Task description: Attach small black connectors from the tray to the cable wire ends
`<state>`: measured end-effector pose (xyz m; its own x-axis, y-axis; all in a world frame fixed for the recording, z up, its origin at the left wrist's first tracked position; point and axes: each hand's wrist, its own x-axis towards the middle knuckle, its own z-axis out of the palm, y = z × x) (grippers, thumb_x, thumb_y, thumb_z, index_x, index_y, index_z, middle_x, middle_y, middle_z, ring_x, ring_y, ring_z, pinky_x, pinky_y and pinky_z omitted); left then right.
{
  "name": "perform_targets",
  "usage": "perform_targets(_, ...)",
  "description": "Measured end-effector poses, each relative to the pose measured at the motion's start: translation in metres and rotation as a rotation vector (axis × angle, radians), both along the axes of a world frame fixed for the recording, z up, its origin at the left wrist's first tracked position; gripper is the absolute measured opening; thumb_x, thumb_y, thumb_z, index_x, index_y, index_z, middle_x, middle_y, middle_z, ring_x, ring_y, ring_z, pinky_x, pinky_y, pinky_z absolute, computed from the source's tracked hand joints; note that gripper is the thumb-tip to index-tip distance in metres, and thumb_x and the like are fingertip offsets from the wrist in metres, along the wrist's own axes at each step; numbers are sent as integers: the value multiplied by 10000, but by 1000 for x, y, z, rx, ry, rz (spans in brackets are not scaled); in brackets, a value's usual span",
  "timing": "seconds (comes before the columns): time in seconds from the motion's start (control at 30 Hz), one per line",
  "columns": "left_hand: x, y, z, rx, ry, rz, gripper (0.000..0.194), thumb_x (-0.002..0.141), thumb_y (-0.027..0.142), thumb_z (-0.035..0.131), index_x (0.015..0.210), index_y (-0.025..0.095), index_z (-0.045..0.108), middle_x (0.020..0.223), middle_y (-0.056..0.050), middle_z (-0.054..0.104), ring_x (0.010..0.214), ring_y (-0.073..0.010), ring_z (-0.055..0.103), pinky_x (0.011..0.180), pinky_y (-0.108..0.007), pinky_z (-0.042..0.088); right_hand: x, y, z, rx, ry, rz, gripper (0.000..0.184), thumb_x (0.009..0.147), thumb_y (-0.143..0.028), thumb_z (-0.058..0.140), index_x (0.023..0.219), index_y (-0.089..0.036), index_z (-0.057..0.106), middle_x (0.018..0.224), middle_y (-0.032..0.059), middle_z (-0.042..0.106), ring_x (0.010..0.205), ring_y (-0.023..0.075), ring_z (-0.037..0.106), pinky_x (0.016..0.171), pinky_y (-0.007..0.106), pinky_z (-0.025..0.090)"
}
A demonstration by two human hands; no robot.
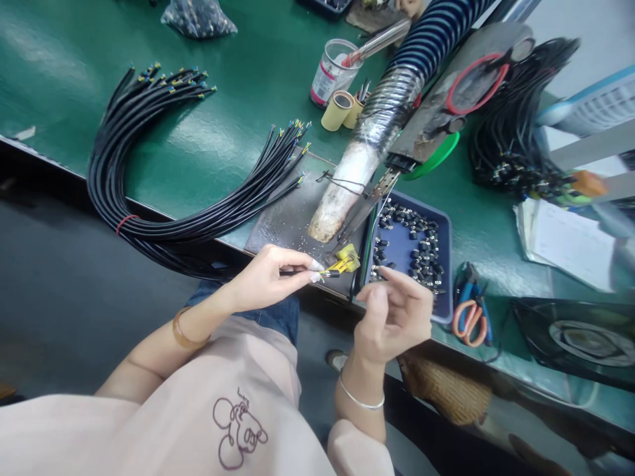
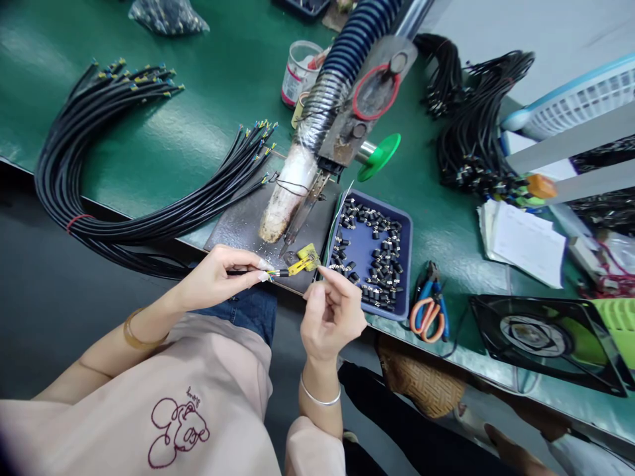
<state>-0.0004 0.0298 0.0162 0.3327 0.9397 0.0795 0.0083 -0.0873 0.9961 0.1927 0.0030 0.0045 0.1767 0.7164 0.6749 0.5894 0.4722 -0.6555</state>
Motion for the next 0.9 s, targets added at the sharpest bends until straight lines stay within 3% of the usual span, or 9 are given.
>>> perform_targets(0.1,0,0,-2,-22,-11,14,186,863,227,663,874,88,786,737,-54,743,630,-113,593,604,-199,476,-2,0,-2,-24,-7,59,200,953,-165,633,1147,-212,644,788,-14,760,519,113,695,492,208,543)
perform_targets(0.2,1,1,-3,-34,-21,21,204,863,244,657,871,83,781,694,-33,707,607,-99,562,594,-191,460,-5,0,-4,-40,-122,49,174,898,-103,702,1026,-217,677,909,11,796,732,148,784,674,233,630)
perform_targets(0.33,2,4,-3,-31,-24,27,230,867,261,639,857,74,773,686,-32,685,609,-100,551,603,-196,464,-10,4,-3,-49,-215,127,141,867,-89,724,891,-216,668,998,39,801,937,171,785,824,271,643)
perform_targets(0.67,7,10,-10,53,22,95,219,904,246,625,858,98,780,804,-65,774,727,-153,678,688,-226,535,-15,11,-6,-106,-110,143,114,877,-120,704,857,-218,650,1047,46,784,906,180,780,810,340,674)
perform_targets(0.9,9,10,-5,110,-9,122,163,887,183,640,895,94,777,935,-104,818,804,-172,737,757,-235,578,-17,11,1,-62,-112,150,157,851,-82,718,854,-224,651,1027,37,778,960,174,767,816,328,676)
